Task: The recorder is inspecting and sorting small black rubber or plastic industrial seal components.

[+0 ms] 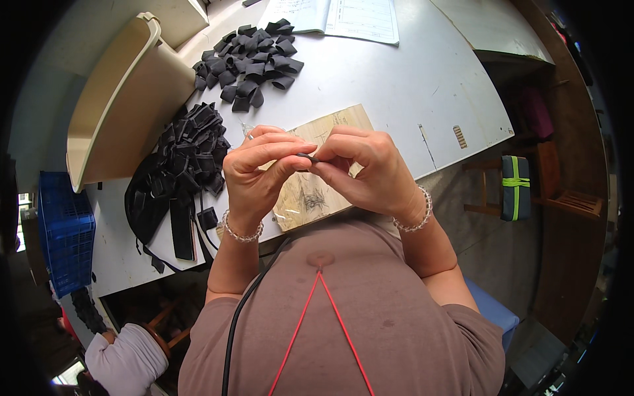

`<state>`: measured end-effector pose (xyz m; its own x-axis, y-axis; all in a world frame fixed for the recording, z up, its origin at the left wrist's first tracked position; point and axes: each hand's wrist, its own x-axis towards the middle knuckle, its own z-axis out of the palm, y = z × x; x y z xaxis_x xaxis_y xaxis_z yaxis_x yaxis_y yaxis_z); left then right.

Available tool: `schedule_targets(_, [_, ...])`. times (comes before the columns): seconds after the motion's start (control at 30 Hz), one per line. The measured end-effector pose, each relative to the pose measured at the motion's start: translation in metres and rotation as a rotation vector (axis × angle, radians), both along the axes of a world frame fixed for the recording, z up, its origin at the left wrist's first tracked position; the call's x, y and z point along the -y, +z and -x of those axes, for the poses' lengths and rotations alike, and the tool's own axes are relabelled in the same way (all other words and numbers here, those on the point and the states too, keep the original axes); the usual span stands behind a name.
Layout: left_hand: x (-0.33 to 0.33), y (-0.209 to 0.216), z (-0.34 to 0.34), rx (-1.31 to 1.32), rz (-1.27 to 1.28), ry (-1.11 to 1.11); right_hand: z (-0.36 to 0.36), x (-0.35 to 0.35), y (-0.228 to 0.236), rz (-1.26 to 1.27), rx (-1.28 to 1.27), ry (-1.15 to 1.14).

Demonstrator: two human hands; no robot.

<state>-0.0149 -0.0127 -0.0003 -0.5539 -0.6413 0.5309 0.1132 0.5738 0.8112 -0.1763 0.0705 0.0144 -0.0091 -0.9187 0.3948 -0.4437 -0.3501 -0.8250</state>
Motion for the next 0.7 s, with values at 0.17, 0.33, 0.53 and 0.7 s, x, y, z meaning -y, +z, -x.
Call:
schedule_targets(0.17, [0.006,-0.01,0.0,-0.032,0.049,-0.033,-0.001,0.001,-0.002,-0.001,-0.001,-0.001])
schedule_targets(0.33, [0.009,-0.014,0.001,-0.06,0.087,-0.053,0.0,0.002,-0.005,0.02,-0.031,0.015])
schedule_targets(0.53, [0.019,-0.008,0.011,-0.472,-0.375,0.012,0.02,0.001,-0.026,-0.025,0.271,-0.224])
schedule_targets(0.7, [0.097,-0.028,0.029,-0.438,-0.306,0.416,0.042,-0.001,-0.073,-0.32,-0.171,-0.424])
